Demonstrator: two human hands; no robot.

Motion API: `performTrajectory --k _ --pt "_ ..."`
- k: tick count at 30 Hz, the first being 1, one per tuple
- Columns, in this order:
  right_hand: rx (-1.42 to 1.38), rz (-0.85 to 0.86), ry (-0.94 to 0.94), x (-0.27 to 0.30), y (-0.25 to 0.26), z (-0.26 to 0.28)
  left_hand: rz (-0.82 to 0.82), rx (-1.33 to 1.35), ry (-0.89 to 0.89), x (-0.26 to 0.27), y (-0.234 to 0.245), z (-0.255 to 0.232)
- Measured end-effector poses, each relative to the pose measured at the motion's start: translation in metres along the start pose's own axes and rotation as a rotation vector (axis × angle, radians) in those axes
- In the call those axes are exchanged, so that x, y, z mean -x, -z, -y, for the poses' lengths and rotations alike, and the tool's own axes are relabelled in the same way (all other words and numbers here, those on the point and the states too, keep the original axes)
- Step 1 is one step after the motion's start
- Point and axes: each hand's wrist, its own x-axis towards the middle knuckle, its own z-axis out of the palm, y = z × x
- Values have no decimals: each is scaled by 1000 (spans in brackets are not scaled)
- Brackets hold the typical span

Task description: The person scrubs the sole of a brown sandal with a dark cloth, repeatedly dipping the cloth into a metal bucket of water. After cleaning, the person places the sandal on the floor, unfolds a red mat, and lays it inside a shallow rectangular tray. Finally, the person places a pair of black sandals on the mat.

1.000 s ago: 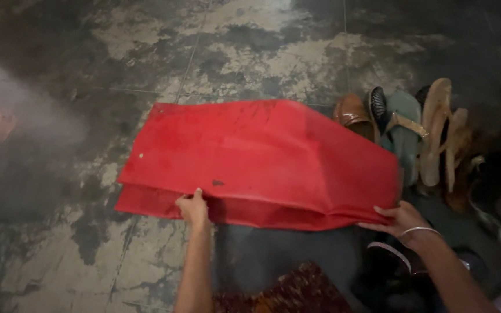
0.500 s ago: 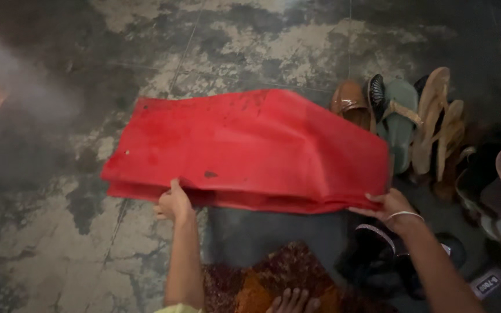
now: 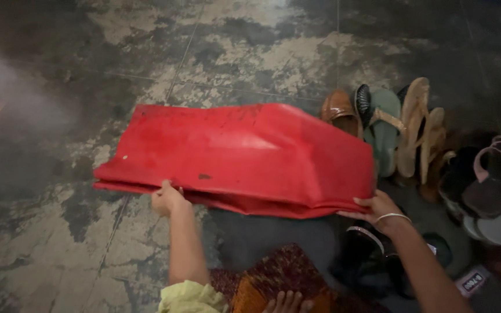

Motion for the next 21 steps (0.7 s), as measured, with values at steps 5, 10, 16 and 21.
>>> performTrajectory --k 5,10,16,21 --pt "47 91 71 24 -7 27 37 -41 -214 -9 -11 -34" --pt "91 86 180 71 -9 89 301 342 -203 18 -50 -103" --pt "135 30 359 129 16 168 638 552 -128 118 -97 -175" --pt "119 -125 458 170 63 212 838 514 -202 220 -140 -196"
